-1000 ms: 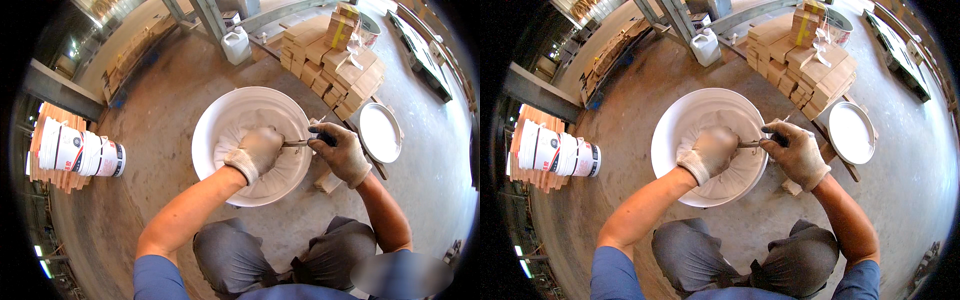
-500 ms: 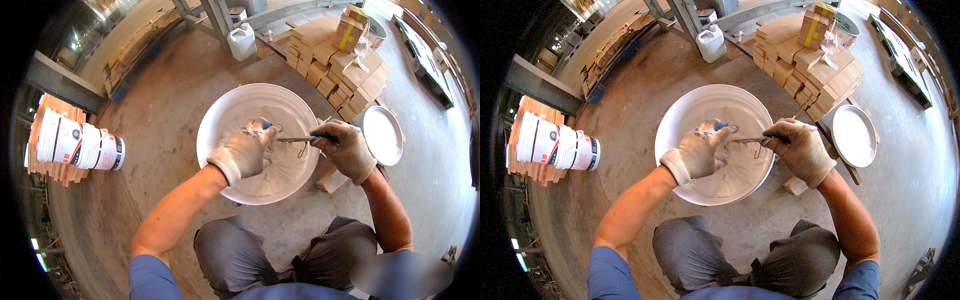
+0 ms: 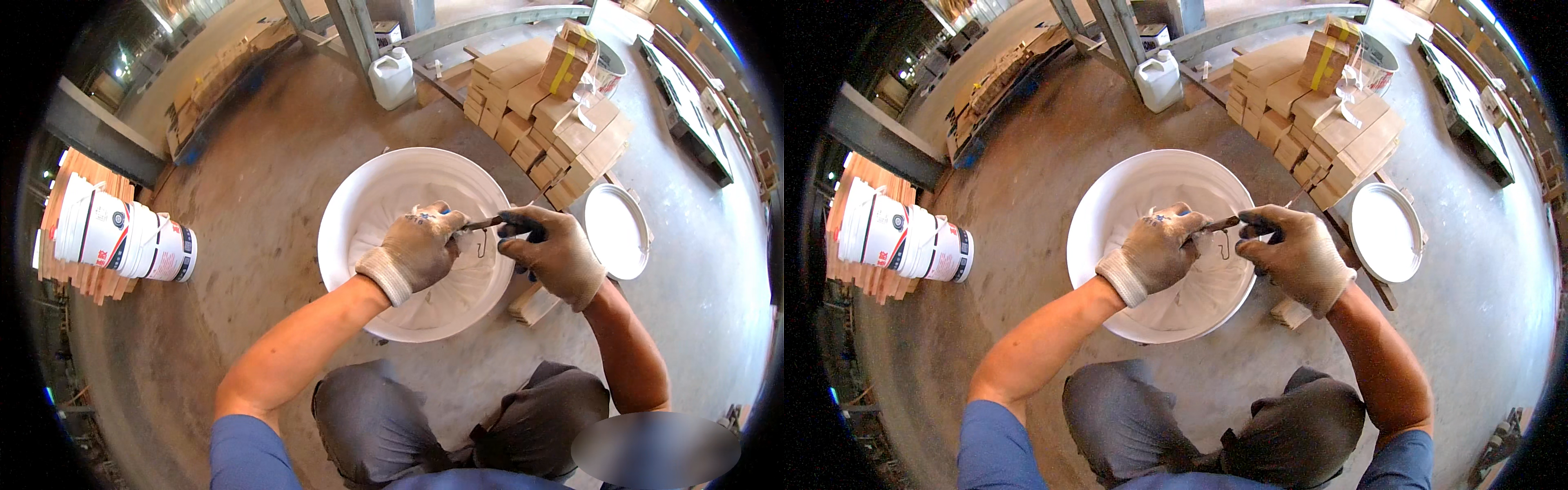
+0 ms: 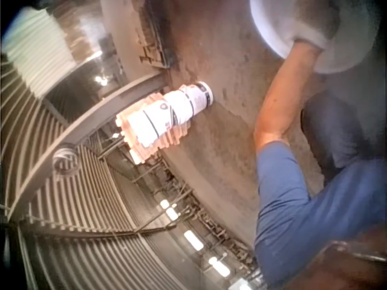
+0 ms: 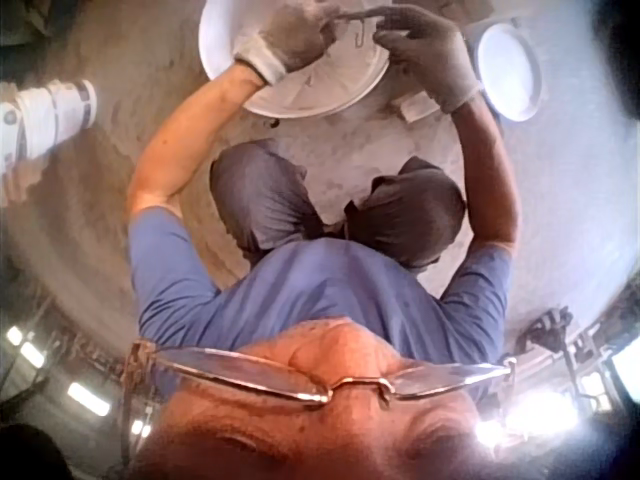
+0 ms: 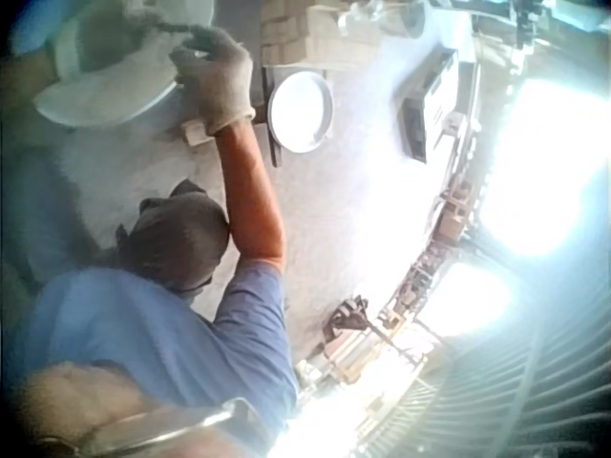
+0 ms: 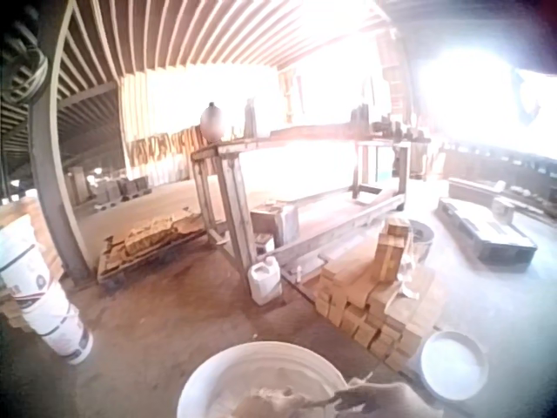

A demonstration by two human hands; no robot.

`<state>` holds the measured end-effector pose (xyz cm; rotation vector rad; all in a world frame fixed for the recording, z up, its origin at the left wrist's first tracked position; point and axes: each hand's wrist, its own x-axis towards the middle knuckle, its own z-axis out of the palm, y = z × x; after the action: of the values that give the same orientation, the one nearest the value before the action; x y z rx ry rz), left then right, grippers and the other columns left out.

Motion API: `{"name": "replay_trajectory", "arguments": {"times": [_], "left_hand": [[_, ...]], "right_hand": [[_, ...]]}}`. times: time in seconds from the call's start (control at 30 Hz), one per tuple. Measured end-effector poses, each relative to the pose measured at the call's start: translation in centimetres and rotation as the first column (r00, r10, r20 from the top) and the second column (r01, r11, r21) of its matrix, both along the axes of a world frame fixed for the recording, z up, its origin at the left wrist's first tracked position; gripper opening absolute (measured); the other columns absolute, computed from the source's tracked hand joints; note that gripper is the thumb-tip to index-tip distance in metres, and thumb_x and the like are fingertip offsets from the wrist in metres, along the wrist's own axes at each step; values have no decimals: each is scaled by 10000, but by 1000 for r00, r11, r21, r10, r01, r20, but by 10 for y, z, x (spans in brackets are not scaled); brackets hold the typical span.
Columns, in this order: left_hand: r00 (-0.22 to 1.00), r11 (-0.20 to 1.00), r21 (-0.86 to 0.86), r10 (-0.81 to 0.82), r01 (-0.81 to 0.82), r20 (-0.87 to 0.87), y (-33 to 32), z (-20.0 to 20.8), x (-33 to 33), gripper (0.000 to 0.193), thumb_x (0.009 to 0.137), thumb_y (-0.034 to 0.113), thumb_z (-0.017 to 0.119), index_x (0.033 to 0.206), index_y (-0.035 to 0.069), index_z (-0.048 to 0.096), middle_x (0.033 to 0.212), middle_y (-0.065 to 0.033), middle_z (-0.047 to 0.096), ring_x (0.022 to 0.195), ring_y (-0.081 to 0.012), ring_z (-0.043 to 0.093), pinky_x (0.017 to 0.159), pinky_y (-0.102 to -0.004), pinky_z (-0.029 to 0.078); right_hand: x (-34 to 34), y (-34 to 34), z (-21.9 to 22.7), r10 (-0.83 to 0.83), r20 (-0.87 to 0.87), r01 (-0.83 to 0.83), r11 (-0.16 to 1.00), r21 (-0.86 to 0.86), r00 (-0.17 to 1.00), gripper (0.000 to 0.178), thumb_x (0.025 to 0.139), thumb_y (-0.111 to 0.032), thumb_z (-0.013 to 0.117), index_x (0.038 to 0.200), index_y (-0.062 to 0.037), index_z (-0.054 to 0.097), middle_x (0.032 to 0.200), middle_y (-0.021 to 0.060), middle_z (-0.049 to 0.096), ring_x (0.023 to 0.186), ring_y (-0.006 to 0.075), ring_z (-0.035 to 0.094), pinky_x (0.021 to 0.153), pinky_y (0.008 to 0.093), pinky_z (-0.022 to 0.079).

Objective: The person opens a bucket, pours liquid into a paint tray, and uses a roller to apply a white coating to wooden boards on a workbench.

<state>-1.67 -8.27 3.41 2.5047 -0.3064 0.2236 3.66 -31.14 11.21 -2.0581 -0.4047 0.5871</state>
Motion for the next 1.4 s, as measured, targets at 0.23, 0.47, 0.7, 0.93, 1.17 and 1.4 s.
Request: {"name": "replay_trajectory", "arguments": {"times": [0.23, 0.47, 0.7, 0.93, 1.17, 1.4], "left_hand": [[996, 996, -54, 77, -75, 33, 6, 10, -2, 143, 939, 121, 688, 1073, 81, 719, 968, -161, 701, 864, -404, 688, 763, -507, 536], [999, 996, 91, 17, -22, 48, 18, 6, -2, 164, 948, 189, 697, 1066, 76, 718, 973, -197, 712, 862, -425, 692, 742, -508, 547], [975, 911, 385, -67, 146, -212, -9, -2, 0, 198, 937, 178, 665, 1082, 57, 723, 1037, -181, 704, 909, -388, 711, 829, -488, 579], [964, 862, 473, -62, 182, -259, -24, -7, 8, 176, 900, 122, 650, 1026, 62, 758, 1065, -187, 690, 934, -349, 720, 814, -449, 596], [937, 809, 529, -75, 257, -341, -22, -5, 7, 191, 902, 80, 608, 1010, 44, 761, 1110, -207, 704, 947, -360, 740, 820, -440, 610], [927, 848, 474, -49, 236, -372, -22, -5, 6, 161, 886, 61, 615, 923, 21, 766, 979, -206, 728, 911, -367, 747, 790, -449, 612]], "right_hand": [[11, 33, 5, 193, -9, -190, 954, -230, 981, 276, 906, -156, 728, 1109, 30, 752, 804, 172, 743, 671, 205, 714, 695, 364, 591], [18, 18, 7, 196, 147, -161, 961, -223, 970, 208, 889, -139, 698, 1010, 19, 757, 785, 161, 734, 682, 182, 682, 704, 365, 575], [41, -7, 22, 326, 297, -199, 900, -387, 897, 142, 867, -152, 748, 954, -40, 742, 859, 158, 759, 753, 272, 735, 770, 386, 585], [43, -14, 0, 438, 395, -235, 854, -465, 808, 104, 876, -139, 750, 939, -57, 736, 876, 148, 746, 833, 295, 739, 786, 400, 579], [32, -27, -4, 341, 288, -275, 929, -247, 895, 158, 877, -97, 744, 1026, -46, 736, 875, 125, 750, 793, 237, 728, 775, 375, 585], [30, -38, -5, 212, 206, -170, 964, -205, 955, 126, 897, -86, 738, 1007, -25, 744, 808, 83, 733, 722, 121, 673, 713, 314, 574]]}}
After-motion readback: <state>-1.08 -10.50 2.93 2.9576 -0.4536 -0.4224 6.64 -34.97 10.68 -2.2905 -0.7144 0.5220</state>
